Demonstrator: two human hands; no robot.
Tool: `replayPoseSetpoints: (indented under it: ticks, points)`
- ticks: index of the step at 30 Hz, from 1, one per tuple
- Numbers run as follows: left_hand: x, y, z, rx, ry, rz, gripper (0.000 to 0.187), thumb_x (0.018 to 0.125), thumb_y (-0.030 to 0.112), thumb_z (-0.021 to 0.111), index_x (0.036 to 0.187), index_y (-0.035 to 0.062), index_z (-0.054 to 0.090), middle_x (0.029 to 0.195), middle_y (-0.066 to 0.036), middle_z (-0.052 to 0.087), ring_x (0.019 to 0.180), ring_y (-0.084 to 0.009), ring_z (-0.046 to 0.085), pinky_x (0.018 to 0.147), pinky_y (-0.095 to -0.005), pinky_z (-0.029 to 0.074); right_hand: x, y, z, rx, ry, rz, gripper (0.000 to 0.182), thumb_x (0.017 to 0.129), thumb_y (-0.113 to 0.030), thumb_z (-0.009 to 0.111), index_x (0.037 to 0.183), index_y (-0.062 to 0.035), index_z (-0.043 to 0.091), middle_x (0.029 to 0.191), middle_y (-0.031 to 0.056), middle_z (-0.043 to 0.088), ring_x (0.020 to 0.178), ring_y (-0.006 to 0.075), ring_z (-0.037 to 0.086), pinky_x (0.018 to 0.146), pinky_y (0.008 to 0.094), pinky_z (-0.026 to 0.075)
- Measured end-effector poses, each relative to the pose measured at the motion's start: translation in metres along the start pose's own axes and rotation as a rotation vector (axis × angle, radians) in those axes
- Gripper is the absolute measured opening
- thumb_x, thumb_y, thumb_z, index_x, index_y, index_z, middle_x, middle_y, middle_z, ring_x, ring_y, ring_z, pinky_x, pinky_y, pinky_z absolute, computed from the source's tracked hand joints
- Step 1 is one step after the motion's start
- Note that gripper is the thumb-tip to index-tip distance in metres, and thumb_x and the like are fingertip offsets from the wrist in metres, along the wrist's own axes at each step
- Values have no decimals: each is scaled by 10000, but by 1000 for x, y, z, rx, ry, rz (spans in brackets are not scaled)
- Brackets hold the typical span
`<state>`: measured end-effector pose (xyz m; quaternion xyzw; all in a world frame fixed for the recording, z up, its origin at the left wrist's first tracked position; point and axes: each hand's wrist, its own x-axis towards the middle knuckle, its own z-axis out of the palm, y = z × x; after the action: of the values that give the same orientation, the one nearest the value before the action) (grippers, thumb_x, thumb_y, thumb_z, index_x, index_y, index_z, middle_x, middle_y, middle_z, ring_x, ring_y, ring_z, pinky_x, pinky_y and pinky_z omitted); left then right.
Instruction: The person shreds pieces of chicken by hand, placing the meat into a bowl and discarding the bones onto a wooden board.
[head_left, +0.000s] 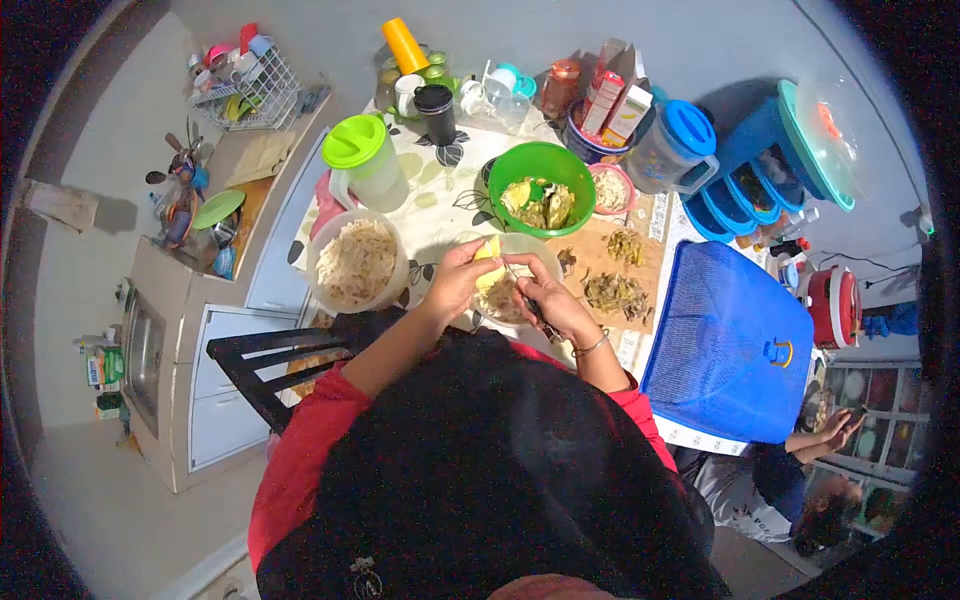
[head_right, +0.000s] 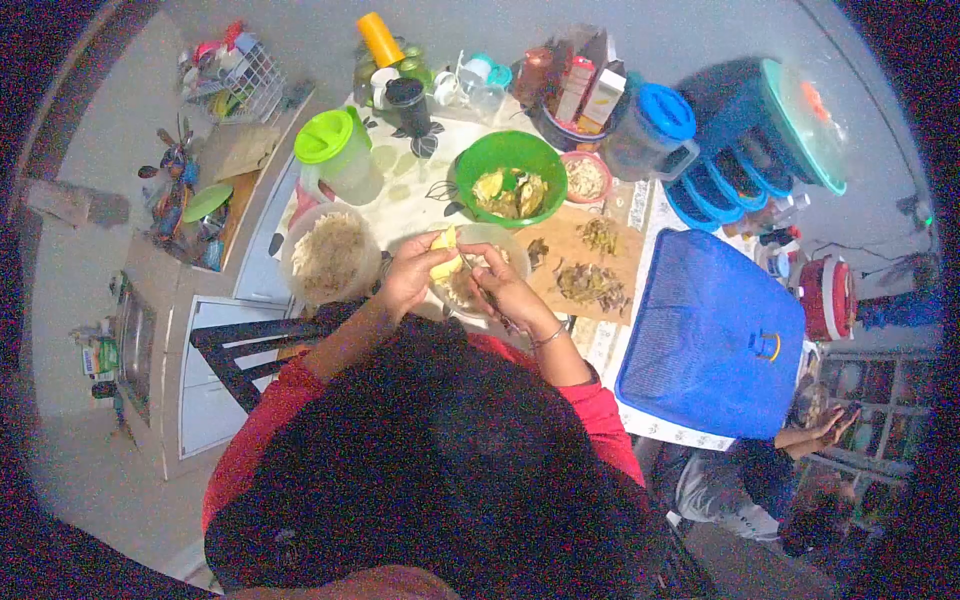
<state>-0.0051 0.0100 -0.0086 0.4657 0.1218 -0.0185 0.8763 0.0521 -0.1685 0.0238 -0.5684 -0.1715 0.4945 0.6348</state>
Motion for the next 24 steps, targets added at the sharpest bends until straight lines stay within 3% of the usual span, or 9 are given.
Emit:
replayPoseSetpoints:
  ticks: [9, 21, 24]
  points:
    - [-9, -16, -6, -90, -54, -153, 327, 863, 29, 531, 1180, -44, 497, 1057, -113, 595, 940, -176, 612, 810, -295, 509, -8, 10, 0, 143, -12, 66, 322, 968, -192, 375, 1289, -190, 350, 695, 0, 500, 463, 65, 412, 387, 194, 325]
    - [-10, -25, 0, 90, 37, -31, 288, 829, -21, 552, 1114, -60, 552, 973, -106, 629, 820, -147, 625, 700, -267, 521, -17, 16, 0, 44, -16, 42, 320, 968, -199, 381, 1287, -193, 367, 714, 6, 510, 470, 70, 420, 396, 189, 327]
    - [-6, -24, -1, 27, 97, -28, 269, 819, -29, 557, 1086, -63, 568, 956, -109, 634, 812, -152, 628, 695, -268, 521, -24, 8, 2, 279, -32, 34, 332, 961, -170, 384, 1290, -215, 369, 697, -3, 474, 451, 67, 408, 387, 182, 332]
